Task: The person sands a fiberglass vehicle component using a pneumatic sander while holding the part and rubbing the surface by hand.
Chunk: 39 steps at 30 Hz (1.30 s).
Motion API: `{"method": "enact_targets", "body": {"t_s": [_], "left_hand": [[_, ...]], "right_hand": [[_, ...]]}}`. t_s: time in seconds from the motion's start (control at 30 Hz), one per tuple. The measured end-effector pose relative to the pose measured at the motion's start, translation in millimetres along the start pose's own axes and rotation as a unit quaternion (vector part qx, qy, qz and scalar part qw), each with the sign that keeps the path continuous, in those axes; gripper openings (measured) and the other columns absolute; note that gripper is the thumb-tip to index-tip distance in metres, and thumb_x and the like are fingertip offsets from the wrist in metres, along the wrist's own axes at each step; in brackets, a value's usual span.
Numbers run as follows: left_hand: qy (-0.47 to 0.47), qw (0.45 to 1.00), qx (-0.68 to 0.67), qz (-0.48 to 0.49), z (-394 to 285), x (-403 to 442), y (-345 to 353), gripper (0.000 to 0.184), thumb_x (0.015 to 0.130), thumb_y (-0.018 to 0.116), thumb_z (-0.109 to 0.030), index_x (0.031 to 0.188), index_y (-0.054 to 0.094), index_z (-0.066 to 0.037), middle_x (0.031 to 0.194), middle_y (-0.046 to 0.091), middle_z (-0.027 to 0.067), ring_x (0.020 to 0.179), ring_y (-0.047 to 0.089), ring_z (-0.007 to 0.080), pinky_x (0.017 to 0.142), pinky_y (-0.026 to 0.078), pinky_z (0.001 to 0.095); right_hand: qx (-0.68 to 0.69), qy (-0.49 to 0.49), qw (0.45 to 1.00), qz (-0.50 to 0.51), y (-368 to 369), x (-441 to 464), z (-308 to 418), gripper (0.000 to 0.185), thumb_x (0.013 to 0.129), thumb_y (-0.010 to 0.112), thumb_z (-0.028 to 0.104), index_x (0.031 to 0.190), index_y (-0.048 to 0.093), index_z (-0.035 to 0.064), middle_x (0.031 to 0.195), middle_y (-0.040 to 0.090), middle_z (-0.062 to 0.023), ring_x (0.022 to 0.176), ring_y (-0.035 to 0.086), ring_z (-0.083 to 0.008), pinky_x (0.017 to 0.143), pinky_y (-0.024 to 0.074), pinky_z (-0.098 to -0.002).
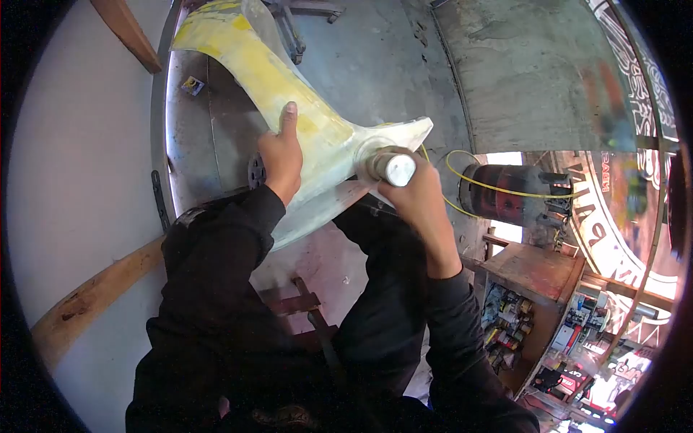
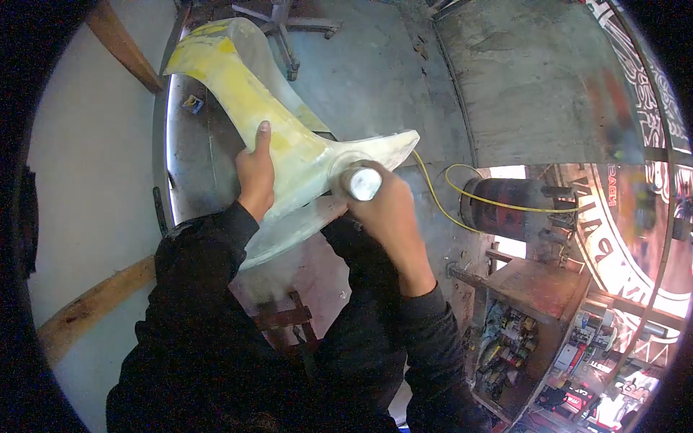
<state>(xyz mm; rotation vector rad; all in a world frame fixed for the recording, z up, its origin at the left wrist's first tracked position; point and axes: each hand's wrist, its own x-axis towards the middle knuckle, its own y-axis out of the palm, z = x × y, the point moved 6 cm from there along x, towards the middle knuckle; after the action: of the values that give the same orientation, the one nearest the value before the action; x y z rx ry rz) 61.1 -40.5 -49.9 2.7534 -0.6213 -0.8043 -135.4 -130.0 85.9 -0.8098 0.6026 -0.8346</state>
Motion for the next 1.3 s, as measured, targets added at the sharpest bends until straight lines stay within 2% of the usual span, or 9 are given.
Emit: {"method": "enact_targets", "body": {"t_s": [0.57,0.63,0.7,0.8,0.9,1.07,1.17,1.2,1.3], "left_hand": [[-0.017,1.0,0.018,-0.004,-4.0,-0.3,-0.7,0.056,0.098,0.067,-0.042,0.111,0.066,0.013,0.107,0.071,0.016,0.095,0.062,0.0182,0.084,0.048,0.0338],[-0.015,1.0,0.024,-0.009,-4.7,0.4,-2.7,0.056,0.098,0.067,-0.041,0.111,0.066,0.013,0.107,0.071,0.0157,0.096,0.062,0.0181,0.084,0.048,0.0336],[-0.004,1.0,0.022,-0.015,-6.7,-2.2,-1.0,0.056,0.098,0.068,-0.041,0.111,0.066,0.013,0.107,0.07,0.0155,0.096,0.062,0.0179,0.085,0.048,0.0337],[0.002,1.0,0.004,-0.008,-9.7,-4.4,0.2,0.057,0.098,0.068,-0.042,0.11,0.066,0.013,0.106,0.07,0.0156,0.096,0.062,0.0183,0.084,0.048,0.0337],[-0.018,0.999,0.033,-0.015,-6.5,-1.8,-2.3,0.059,0.098,0.067,-0.045,0.111,0.066,0.013,0.107,0.07,0.0158,0.096,0.062,0.0189,0.084,0.048,0.0339],[-0.005,1.0,0.016,0.002,-2.4,1.6,-1.8,0.06,0.098,0.066,-0.046,0.111,0.066,0.013,0.105,0.069,0.0144,0.093,0.061,0.0186,0.083,0.048,0.034],[-0.021,1.0,0.017,0.003,-0.8,3.8,-3.3,0.059,0.099,0.066,-0.045,0.111,0.065,0.013,0.104,0.069,0.0137,0.092,0.061,0.018,0.083,0.048,0.0338],[-0.02,1.0,0.025,-0.001,-4.4,1.5,-3.2,0.058,0.099,0.066,-0.044,0.11,0.065,0.013,0.104,0.069,0.0136,0.092,0.06,0.0178,0.082,0.048,0.0337],[-0.001,1.0,0.02,-0.009,-10.2,-2.4,-0.4,0.057,0.099,0.066,-0.043,0.108,0.066,0.013,0.102,0.069,0.0135,0.091,0.06,0.0175,0.082,0.048,0.0335]], "right_hand": [[0.02,-0.006,1.0,-0.003,5.8,-7.4,1.3,0.045,0.072,0.081,0.018,0.114,0.071,0.0076,0.097,0.072,-0.0251,0.096,0.07,-0.0416,0.083,0.0556,-0.0455],[0.043,0.005,0.999,-0.022,-7.4,2.4,-4.6,0.047,0.071,0.081,0.016,0.113,0.07,0.0006,0.099,0.074,-0.0223,0.097,0.073,-0.0343,0.084,0.0559,-0.0417],[0.067,0.057,0.996,-0.005,-12.2,11.9,-25.4,0.049,0.07,0.083,0.017,0.113,0.069,-0.0019,0.1,0.074,-0.022,0.098,0.073,-0.0333,0.085,0.0559,-0.0412],[0.093,0.063,0.994,0.017,-7.6,11.0,-30.4,0.05,0.069,0.085,0.019,0.114,0.07,0.0009,0.101,0.074,-0.0219,0.098,0.073,-0.0338,0.086,0.0558,-0.0411],[0.07,0.012,0.996,0.048,8.9,-4.2,-6.7,0.051,0.069,0.082,0.008,0.117,0.068,-0.001,0.1,0.075,-0.0144,0.095,0.072,-0.0223,0.086,0.0547,-0.0368],[-0.013,-0.035,0.991,0.131,34.3,-29.1,30.0,0.056,0.067,0.081,0.013,0.121,0.067,0.0045,0.099,0.07,-0.028,0.1,0.068,-0.0436,0.085,0.055,-0.0461],[-0.023,-0.029,0.992,0.12,29.2,-30.3,30.1,0.055,0.067,0.081,0.012,0.121,0.067,0.0052,0.098,0.07,-0.028,0.1,0.068,-0.043,0.086,0.055,-0.0454],[0.001,-0.073,0.995,0.071,25.0,-27.6,23.5,0.042,0.075,0.076,0.015,0.116,0.069,0.0065,0.09,0.07,-0.0264,0.089,0.067,-0.0457,0.078,0.0544,-0.0511],[0.067,-0.019,0.997,0.025,7.0,-7.4,-2.9,0.047,0.07,0.082,0.017,0.114,0.071,0.0056,0.101,0.072,-0.0253,0.1,0.07,-0.0397,0.085,0.0555,-0.0442]]}}
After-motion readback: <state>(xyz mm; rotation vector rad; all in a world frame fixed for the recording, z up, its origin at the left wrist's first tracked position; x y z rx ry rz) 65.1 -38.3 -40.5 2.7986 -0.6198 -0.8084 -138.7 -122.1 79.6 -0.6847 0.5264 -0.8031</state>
